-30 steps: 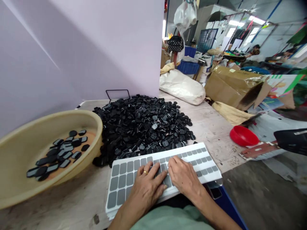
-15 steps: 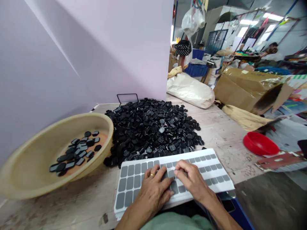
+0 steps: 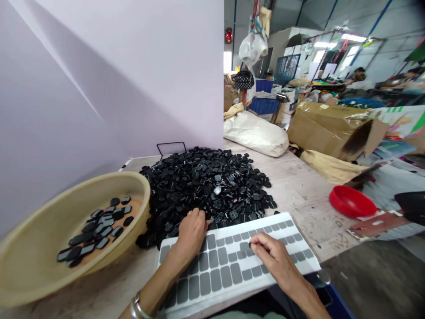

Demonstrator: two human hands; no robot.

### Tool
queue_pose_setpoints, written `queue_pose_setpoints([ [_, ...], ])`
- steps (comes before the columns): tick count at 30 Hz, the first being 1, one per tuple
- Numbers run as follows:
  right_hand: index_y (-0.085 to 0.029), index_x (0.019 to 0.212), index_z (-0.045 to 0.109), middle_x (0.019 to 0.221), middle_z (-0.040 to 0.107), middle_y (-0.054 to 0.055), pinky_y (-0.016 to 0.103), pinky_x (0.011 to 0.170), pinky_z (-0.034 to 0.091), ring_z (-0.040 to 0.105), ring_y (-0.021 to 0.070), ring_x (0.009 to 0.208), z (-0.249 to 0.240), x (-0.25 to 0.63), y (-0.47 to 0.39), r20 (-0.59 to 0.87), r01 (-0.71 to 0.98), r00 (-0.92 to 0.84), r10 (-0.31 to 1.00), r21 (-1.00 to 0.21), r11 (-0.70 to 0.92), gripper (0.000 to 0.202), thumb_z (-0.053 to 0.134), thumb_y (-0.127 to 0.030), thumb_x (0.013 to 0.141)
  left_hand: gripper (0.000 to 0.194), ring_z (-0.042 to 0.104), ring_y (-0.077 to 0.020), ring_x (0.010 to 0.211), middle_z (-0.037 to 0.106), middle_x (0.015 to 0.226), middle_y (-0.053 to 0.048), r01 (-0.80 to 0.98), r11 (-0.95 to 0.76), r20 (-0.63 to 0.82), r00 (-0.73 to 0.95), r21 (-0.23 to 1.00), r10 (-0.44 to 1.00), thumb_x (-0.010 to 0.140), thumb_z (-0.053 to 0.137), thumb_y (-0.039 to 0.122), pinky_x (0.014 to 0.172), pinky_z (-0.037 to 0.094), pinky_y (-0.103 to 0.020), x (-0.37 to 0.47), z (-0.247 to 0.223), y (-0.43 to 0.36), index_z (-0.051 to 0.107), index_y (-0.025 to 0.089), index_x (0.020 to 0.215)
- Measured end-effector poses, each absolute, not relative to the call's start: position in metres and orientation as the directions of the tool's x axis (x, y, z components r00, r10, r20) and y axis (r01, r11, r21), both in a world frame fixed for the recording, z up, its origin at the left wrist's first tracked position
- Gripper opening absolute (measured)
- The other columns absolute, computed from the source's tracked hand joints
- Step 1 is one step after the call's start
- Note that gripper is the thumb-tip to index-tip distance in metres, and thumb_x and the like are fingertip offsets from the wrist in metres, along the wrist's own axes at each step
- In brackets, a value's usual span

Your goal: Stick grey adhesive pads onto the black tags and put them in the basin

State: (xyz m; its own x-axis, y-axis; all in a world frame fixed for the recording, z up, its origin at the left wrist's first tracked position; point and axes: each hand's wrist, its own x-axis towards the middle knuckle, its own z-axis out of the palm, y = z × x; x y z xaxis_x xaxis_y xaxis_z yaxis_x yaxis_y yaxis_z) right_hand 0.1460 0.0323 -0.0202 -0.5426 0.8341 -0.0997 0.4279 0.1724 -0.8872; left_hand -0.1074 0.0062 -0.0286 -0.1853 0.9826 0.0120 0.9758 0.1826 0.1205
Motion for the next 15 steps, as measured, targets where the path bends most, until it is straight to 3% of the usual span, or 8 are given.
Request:
queue_pose_setpoints([
  [6,-0.02,0.081,0.059,0.067,0.05,-0.003,0.023,0.058,0.035,0.045,0.0134,0.064,-0.025,0.15,0.038,-0.133,0.414,-0.502,0.854,-0.905,0.102,0.018,0.047,-0.032,0.085,0.027,0.06,-0.0176,0.086,0.06,0.089,-0.005,0.973,0.177,-0.08,-0.167,0.149,0.983,0.094,0.036,0.029,0.072,0.041,-0.027,-0.123,-0.021,0.017,0.059,0.017,0.083],
  [12,-0.02,0.084,0.062,0.067,0.053,-0.004,0.022,0.06,0.035,0.048,0.0121,0.064,-0.022,0.142,0.034,-0.061,0.373,-0.514,0.856,-0.914,0.158,0.015,0.048,-0.024,0.084,0.025,0.059,-0.0227,0.087,0.059,0.094,-0.011,0.989,0.134,-0.094,-0.128,0.067,0.987,0.088,0.033,0.015,0.072,0.042,-0.031,-0.117,-0.02,0.02,0.059,0.014,0.086],
  [15,-0.02,0.085,0.064,0.072,0.058,-0.003,0.022,0.064,0.036,0.052,0.0122,0.07,-0.016,0.14,0.03,-0.018,0.398,-0.517,0.856,-0.89,0.221,0.015,0.049,-0.021,0.083,0.03,0.059,-0.0248,0.083,0.06,0.09,-0.013,0.992,0.119,-0.071,-0.117,0.033,0.991,0.088,0.03,0.017,0.069,0.042,-0.033,-0.116,-0.021,0.022,0.059,0.014,0.085],
])
